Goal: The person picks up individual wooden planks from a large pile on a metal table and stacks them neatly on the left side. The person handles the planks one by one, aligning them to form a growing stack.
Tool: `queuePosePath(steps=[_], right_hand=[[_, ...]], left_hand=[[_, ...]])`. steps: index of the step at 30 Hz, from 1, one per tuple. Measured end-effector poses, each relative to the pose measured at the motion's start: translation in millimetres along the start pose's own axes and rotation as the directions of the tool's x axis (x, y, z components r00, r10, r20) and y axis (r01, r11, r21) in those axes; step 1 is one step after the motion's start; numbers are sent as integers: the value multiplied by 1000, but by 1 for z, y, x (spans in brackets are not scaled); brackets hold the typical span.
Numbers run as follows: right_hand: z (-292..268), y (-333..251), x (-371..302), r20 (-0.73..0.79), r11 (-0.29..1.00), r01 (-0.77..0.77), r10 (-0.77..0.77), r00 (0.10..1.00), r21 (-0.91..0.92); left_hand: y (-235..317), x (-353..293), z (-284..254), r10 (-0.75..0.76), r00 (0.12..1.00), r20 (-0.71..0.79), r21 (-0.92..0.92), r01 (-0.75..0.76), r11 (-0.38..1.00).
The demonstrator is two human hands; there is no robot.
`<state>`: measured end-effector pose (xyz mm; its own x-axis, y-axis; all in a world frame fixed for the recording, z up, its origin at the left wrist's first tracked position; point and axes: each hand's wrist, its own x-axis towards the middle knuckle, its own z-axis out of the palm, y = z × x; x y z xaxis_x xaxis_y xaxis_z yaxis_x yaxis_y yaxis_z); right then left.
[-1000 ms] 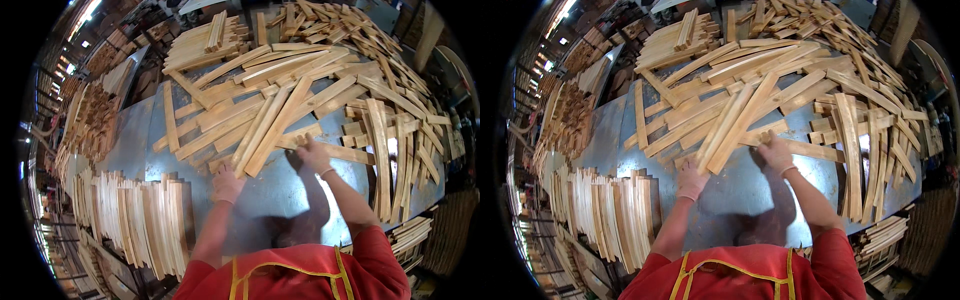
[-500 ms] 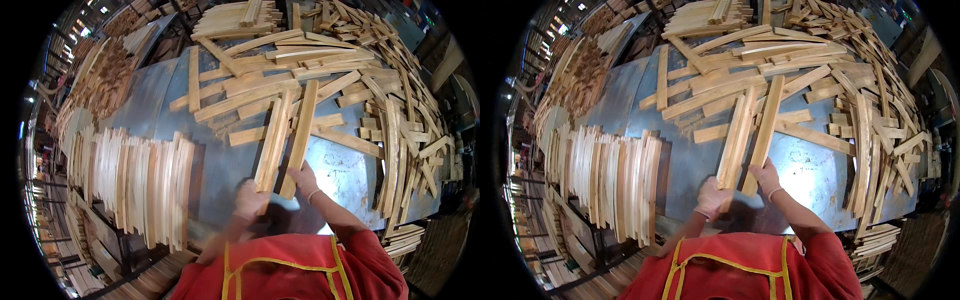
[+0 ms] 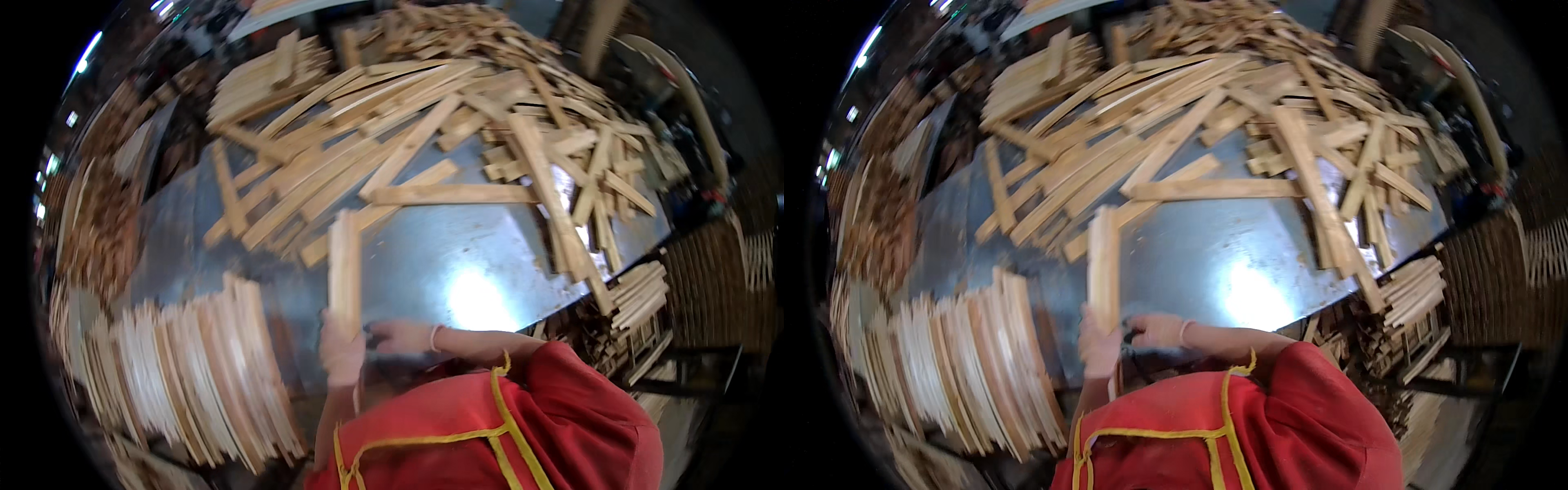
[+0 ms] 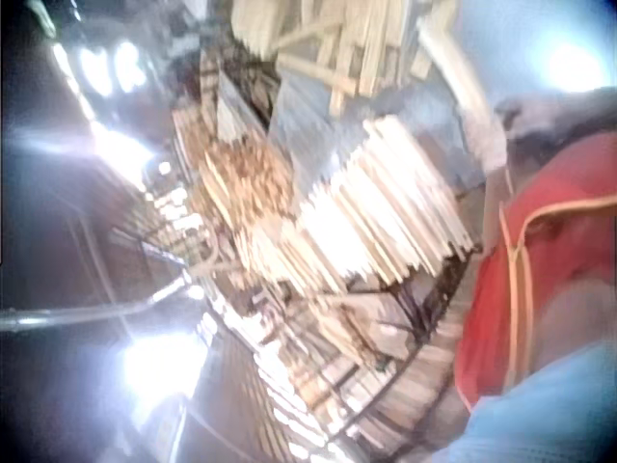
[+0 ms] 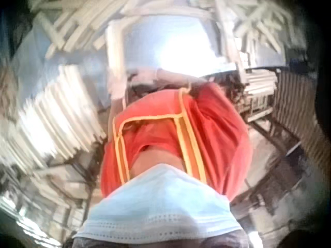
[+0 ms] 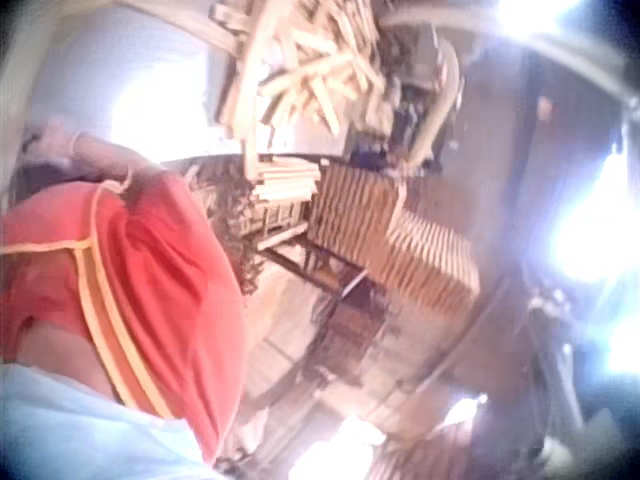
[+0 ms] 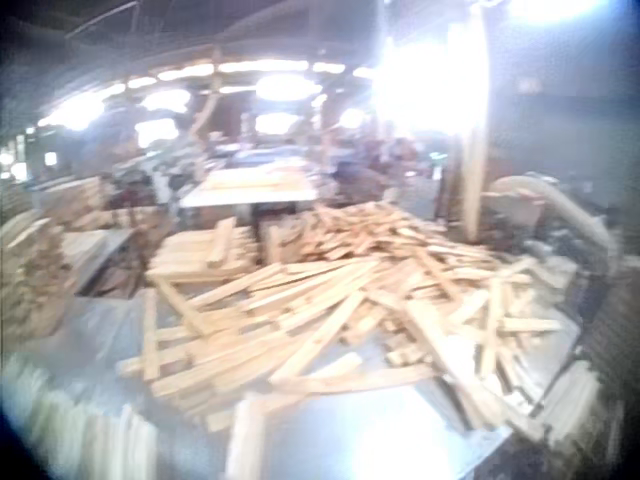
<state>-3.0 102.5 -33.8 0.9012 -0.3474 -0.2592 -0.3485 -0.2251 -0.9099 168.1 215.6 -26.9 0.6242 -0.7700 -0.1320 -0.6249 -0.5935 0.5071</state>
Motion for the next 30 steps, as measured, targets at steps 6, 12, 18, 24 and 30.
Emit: queuePosePath(steps=[6,12,18,24,30], right_hand=[[-222,54,-115,-907,819,-555,112,406,-147],[-267,100,-195,-869,470,-880,409,280,-62],[-311,89,-214,-735,710,-684,552,393,167],[-300,128,-251,-389,544,88,469,793,835],[-254,113,-190,-319,384,140,457,830,913]], left_hand=[[-101,-44,-60,-262,963,-56,648,235,724],[-85,5,-39,-46,986,-160,703,147,696],[73,128,18,355,935,-4,515,-303,802],[135,187,44,172,983,60,553,-176,814],[117,127,9,264,958,114,556,-281,782]])
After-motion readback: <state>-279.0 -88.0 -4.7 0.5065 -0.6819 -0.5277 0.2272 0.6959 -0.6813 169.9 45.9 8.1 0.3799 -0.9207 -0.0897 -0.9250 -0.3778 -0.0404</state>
